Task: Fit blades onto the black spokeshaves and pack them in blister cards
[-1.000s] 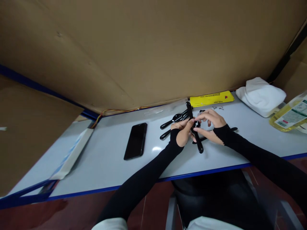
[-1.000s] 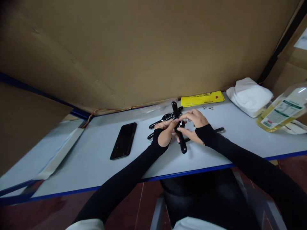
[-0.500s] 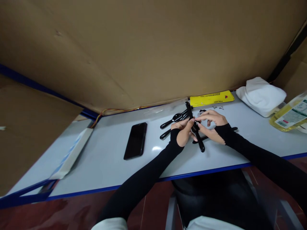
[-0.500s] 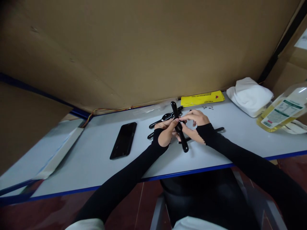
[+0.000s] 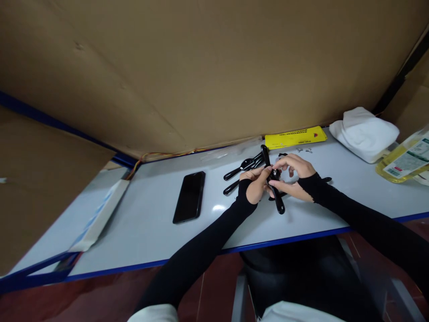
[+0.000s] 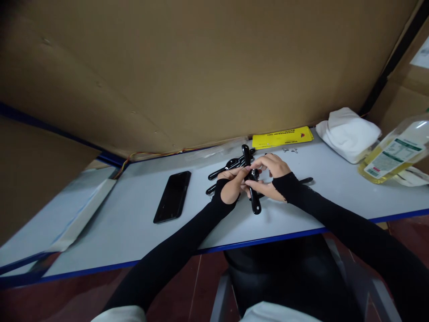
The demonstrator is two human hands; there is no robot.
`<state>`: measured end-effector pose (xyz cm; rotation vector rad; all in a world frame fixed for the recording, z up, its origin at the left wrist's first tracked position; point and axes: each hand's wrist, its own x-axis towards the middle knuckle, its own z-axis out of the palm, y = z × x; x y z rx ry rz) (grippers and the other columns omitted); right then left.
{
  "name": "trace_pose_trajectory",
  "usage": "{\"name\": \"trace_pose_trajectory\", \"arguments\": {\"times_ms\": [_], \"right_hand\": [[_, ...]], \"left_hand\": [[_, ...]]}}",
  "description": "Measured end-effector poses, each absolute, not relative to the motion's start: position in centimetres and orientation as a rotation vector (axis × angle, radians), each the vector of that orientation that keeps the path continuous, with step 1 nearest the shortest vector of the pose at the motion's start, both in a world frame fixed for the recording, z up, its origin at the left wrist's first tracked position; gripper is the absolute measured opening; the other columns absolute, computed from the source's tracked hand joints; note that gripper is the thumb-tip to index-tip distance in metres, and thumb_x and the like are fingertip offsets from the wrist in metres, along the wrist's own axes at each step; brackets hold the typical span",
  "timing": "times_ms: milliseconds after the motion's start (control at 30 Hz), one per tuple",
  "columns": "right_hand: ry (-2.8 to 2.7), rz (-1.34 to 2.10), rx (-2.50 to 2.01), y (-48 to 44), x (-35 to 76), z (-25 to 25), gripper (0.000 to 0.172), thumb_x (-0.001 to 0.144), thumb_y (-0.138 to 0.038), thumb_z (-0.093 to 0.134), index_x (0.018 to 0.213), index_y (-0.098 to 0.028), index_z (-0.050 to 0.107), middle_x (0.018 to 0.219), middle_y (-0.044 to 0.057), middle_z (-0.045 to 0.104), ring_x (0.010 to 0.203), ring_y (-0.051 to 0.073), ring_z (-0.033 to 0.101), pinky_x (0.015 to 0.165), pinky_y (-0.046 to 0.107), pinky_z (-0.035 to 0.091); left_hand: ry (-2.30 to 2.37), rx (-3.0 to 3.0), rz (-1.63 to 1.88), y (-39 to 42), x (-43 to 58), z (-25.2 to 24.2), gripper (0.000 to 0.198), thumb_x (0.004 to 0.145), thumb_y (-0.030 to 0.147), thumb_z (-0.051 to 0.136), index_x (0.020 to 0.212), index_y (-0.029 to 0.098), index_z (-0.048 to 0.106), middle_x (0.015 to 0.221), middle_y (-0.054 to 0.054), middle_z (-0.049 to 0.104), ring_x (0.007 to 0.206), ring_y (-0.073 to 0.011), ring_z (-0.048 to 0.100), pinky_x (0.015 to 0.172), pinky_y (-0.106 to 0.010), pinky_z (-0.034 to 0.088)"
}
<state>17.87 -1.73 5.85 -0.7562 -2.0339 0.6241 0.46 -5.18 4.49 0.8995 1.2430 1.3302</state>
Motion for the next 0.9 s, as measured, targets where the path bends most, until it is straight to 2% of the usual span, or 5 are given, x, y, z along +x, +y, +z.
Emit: {"name": "trace_pose_trajectory", "arguments": {"times_ms": [267,367,467,633,900], "right_hand": [[-2.016,0.593,-0.719,-2.0,17.5,5.9,0.009,0.094,-0.020,0.066,0.095,-0.023,0.074,0.091,0.004,0.072,0.078,0.017,0.055,0.070,0.031,0.049],[-1.834,0.836,-0.740,-1.8,17.3,6.0,0.014,0.094,-0.026,0.064,0.105,-0.021,0.071,0.099,0.006,0.069,0.077,0.015,0.059,0.072,0.032,0.053],[-1.524,1.257,-0.873,-0.9,17.3,6.1,0.017,0.090,-0.032,0.064,0.102,-0.020,0.066,0.084,0.003,0.063,0.069,0.015,0.059,0.061,0.030,0.053],[-1.402,1.660,-1.109,-0.3,17.3,5.7,0.028,0.081,-0.044,0.075,0.087,-0.021,0.060,0.071,-0.002,0.052,0.054,0.011,0.046,0.040,0.023,0.036],[-1.563,1.454,-0.969,-1.4,17.2,4.8,0.042,0.066,-0.046,0.092,0.088,-0.018,0.070,0.068,-0.007,0.048,0.061,0.012,0.060,0.063,0.031,0.060]], "left_hand": [[1.193,0.928,1.297,-5.3,0.4,4.5,0.054,0.068,0.056,0.089,0.089,0.008,0.078,0.085,-0.016,0.081,0.062,-0.0289,0.078,0.031,-0.028,0.052],[1.194,0.911,1.270,-5.3,0.4,4.5,0.053,0.068,0.054,0.089,0.092,0.008,0.077,0.083,-0.016,0.080,0.066,-0.0319,0.079,0.032,-0.029,0.052],[1.201,0.867,1.287,-5.3,0.5,4.5,0.053,0.067,0.053,0.089,0.094,0.010,0.076,0.091,-0.017,0.081,0.069,-0.0332,0.080,0.031,-0.028,0.051],[1.235,0.907,1.371,-5.5,0.7,4.3,0.054,0.070,0.056,0.089,0.098,0.011,0.080,0.089,-0.014,0.082,0.057,-0.0262,0.075,0.031,-0.029,0.051],[1.314,1.052,1.473,-6.0,1.0,4.1,0.057,0.075,0.061,0.087,0.104,0.012,0.084,0.087,-0.011,0.081,0.037,-0.0142,0.061,0.029,-0.027,0.048]]}}
